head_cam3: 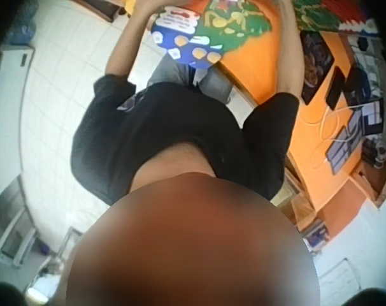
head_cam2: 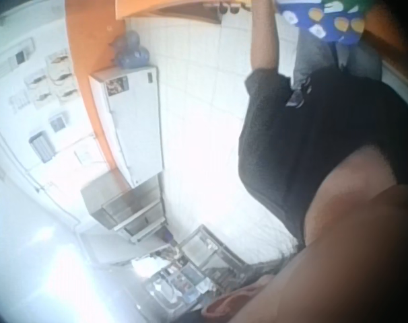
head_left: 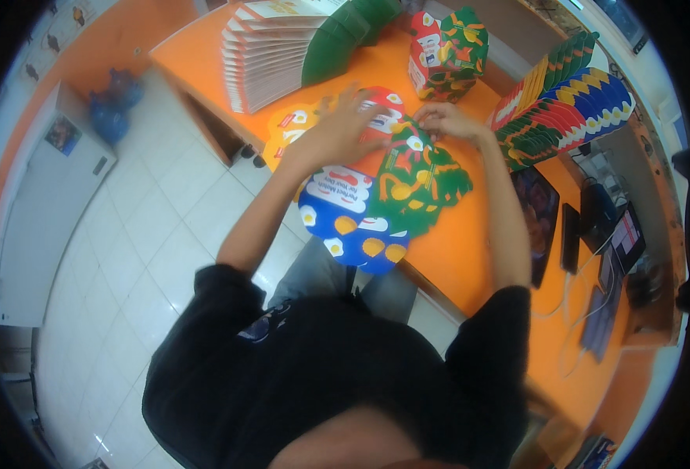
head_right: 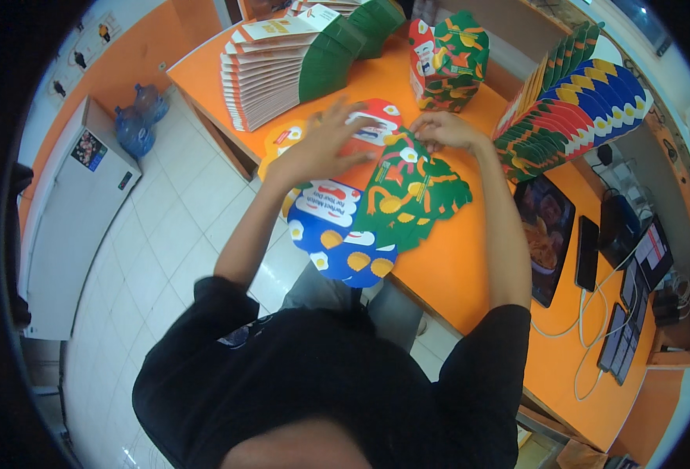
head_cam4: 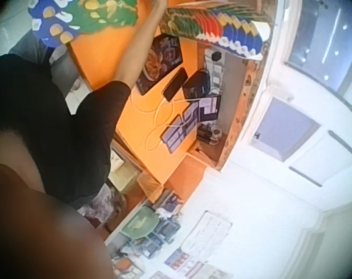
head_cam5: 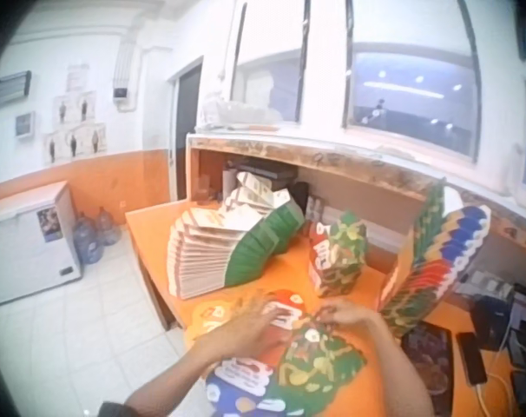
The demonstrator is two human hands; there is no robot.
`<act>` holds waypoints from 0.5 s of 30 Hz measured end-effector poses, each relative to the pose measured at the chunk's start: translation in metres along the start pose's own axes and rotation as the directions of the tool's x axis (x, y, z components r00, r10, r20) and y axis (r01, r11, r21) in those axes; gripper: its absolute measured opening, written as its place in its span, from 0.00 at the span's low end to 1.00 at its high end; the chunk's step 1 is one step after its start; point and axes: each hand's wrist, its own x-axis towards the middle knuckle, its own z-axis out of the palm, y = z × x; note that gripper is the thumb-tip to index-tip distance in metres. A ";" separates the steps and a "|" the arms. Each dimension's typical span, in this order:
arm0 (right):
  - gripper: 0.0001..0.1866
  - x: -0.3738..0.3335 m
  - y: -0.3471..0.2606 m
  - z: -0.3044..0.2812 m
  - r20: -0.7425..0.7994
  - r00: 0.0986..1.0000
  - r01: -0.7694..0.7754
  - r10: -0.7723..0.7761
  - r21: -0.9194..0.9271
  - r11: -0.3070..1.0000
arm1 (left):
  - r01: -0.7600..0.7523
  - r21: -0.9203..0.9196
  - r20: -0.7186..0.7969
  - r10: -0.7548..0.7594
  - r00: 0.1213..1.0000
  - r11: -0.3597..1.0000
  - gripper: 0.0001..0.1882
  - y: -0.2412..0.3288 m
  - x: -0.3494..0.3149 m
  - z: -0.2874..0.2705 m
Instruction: The person folds and assembles multiple flat, colorful paper boxes into three-dimensional containers. They pick up each flat sheet, fold along creases, and interlock tabs to form the box shape, then place the finished boxes on the orange counter.
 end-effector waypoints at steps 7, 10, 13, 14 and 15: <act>0.11 0.002 -0.003 0.006 -0.028 1.000 -0.007 0.008 0.042 0.999 | -0.056 -0.051 0.291 0.069 0.954 0.997 0.47 -0.009 0.046 0.035; 0.12 0.001 0.001 0.012 -0.105 0.993 0.050 -0.047 0.028 0.998 | -0.057 -0.031 0.310 0.064 0.949 0.998 0.49 -0.015 0.040 0.039; 0.12 0.002 0.004 0.015 -0.144 0.986 0.103 -0.090 0.089 0.991 | -0.070 0.021 0.304 0.060 0.951 0.997 0.49 -0.016 0.032 0.038; 0.12 0.003 0.004 0.015 -0.155 0.983 0.111 -0.096 0.093 0.989 | -0.073 0.035 0.302 0.059 0.952 0.997 0.49 -0.016 0.030 0.037; 0.12 0.003 0.004 0.016 -0.171 0.981 0.110 -0.093 0.092 0.990 | -0.075 0.054 0.301 0.056 0.952 0.996 0.49 -0.017 0.027 0.037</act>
